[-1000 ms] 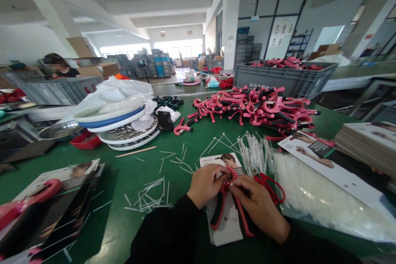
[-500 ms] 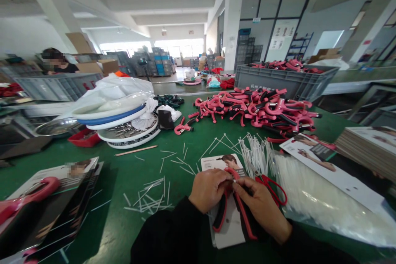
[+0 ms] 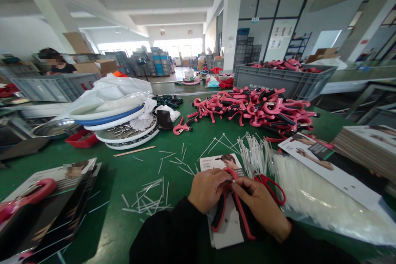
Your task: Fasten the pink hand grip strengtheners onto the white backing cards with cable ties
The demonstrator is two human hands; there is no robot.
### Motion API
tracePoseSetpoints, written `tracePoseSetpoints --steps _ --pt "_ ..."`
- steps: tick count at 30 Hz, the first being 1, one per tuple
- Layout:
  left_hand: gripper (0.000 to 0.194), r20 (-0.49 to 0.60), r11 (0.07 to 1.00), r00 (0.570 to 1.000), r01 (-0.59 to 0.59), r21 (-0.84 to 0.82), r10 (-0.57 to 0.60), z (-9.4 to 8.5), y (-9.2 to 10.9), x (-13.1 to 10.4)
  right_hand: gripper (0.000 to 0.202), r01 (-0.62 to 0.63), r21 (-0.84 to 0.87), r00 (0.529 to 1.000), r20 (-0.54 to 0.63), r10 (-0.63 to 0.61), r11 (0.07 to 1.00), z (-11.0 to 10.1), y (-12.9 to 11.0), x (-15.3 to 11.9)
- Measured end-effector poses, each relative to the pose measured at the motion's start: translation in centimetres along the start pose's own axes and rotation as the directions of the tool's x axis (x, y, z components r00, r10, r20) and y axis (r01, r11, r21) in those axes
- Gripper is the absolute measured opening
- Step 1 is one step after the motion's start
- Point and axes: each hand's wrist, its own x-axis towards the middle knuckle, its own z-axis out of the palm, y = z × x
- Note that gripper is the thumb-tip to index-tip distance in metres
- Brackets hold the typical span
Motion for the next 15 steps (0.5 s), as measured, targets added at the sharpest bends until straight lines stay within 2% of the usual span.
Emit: tracePoseSetpoints --steps 5,10,15 --pt "0.022 -0.005 1.000 1.000 -0.022 -0.018 0.022 0.05 -0.07 0.03 0.024 -0.057 0.073 0.997 0.050 0.053 0.996 -0.16 -0.08 -0.12" --pt "0.024 -0.014 0.998 1.000 0.018 -0.057 -0.019 0.26 -0.10 0.09 0.025 -0.121 0.115 0.989 0.100 0.109 0.986 -0.15 -0.14 0.17" --pt "0.017 -0.026 0.996 0.998 0.046 -0.080 -0.048 0.17 -0.07 -0.07 0.027 -0.147 0.031 0.983 0.116 0.143 0.989 -0.13 -0.67 0.74"
